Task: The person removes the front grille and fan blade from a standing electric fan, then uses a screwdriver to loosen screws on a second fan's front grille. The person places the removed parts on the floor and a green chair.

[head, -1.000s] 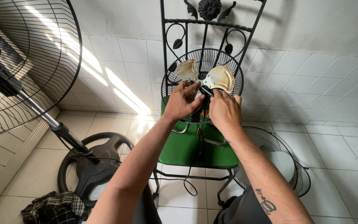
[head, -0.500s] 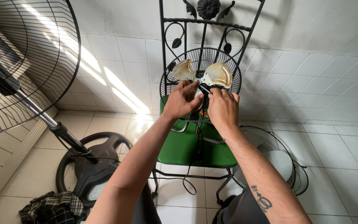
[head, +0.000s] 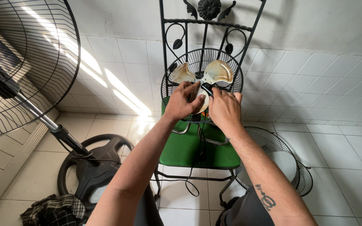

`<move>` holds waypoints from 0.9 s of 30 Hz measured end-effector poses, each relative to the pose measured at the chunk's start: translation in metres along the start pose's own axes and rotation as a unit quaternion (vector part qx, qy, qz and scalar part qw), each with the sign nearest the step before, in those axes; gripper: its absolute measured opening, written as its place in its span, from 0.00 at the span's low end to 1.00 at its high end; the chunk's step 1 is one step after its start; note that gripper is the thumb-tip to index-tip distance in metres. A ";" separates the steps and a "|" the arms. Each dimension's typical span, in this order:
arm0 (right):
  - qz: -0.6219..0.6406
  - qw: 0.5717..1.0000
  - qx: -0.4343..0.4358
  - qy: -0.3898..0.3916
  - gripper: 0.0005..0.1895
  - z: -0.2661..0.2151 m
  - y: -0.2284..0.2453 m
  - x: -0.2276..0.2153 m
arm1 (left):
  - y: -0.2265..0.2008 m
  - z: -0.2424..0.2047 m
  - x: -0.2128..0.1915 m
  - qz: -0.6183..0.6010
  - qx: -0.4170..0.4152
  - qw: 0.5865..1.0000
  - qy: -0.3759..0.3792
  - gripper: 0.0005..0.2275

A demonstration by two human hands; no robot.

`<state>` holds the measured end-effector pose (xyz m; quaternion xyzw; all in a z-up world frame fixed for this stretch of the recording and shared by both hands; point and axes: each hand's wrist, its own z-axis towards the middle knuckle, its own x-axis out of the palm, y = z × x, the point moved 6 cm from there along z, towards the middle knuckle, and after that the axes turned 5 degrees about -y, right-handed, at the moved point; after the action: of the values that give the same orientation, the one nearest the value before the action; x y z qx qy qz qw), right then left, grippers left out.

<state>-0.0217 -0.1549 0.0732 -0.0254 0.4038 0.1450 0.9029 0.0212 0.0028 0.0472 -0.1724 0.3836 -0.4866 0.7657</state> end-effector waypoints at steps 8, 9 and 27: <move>-0.017 0.999 -0.043 0.005 0.13 0.005 -0.005 -0.015 | 0.019 -0.010 -0.010 0.017 -0.071 0.989 -0.125 0.14; -0.019 0.998 -0.054 -0.015 0.13 0.003 -0.006 -0.021 | 0.023 -0.013 -0.014 0.018 -0.097 0.981 -0.165 0.13; 0.407 0.816 0.168 -0.375 0.14 -0.084 -0.054 -0.002 | 0.101 -0.059 -0.016 -0.398 -0.413 0.801 -0.173 0.21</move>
<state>-0.0682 -0.2211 0.0142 0.3499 0.0256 0.4277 0.8331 0.0351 0.0710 -0.0486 -0.6913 0.3067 -0.5062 0.4146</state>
